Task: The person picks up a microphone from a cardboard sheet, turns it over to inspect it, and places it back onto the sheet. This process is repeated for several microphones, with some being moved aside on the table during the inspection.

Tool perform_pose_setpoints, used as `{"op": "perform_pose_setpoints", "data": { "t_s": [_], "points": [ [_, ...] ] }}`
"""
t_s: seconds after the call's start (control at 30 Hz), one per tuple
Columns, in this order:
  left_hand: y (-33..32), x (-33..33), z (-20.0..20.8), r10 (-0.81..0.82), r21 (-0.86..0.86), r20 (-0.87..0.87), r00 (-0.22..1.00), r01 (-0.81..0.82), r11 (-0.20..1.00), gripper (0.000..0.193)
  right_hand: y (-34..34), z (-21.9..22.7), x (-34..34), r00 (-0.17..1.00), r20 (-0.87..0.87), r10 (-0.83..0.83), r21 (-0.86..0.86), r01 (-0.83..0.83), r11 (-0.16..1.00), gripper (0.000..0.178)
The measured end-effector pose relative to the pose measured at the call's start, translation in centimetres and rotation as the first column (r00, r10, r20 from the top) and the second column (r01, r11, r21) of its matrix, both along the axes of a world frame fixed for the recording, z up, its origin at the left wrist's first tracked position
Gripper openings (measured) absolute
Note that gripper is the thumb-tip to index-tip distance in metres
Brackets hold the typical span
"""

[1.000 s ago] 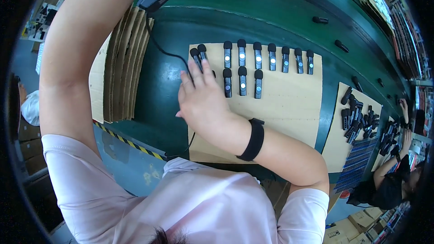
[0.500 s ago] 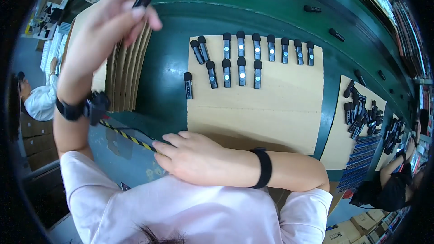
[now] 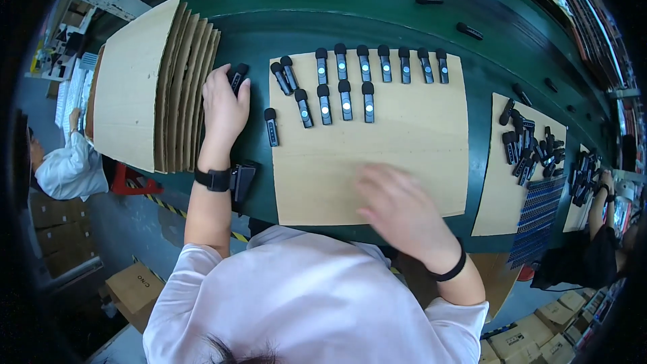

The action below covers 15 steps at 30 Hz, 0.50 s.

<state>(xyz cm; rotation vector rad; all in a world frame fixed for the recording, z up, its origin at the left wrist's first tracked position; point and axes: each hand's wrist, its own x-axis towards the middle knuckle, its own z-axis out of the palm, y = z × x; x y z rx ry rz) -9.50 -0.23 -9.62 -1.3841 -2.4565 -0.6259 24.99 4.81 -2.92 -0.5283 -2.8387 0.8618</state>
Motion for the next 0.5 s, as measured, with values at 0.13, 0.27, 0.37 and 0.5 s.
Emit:
{"op": "perform_pose_setpoints", "data": {
  "t_s": [0.13,0.27,0.37,0.5],
  "points": [
    [-2.6,2.1,2.4,-0.234,0.002,-0.006,0.972,0.234,0.972,0.043,0.8,-2.2,5.5,0.930,0.085,-0.358,0.245,0.329,0.912,0.053],
    [-5.6,6.1,3.6,-0.384,-0.040,0.203,0.901,0.399,0.916,0.048,0.2,-3.3,7.9,0.836,0.156,-0.526,0.340,0.454,0.823,0.061],
    [-5.4,6.5,2.9,-0.384,-0.054,0.301,0.873,0.417,0.907,0.050,-0.6,-3.7,7.9,0.822,0.198,-0.534,0.325,0.459,0.827,0.064],
    [-4.4,5.8,2.2,-0.375,-0.059,0.293,0.879,0.408,0.911,0.048,-1.8,-3.9,7.3,0.798,0.218,-0.563,0.303,0.493,0.816,0.067]
  ]
}}
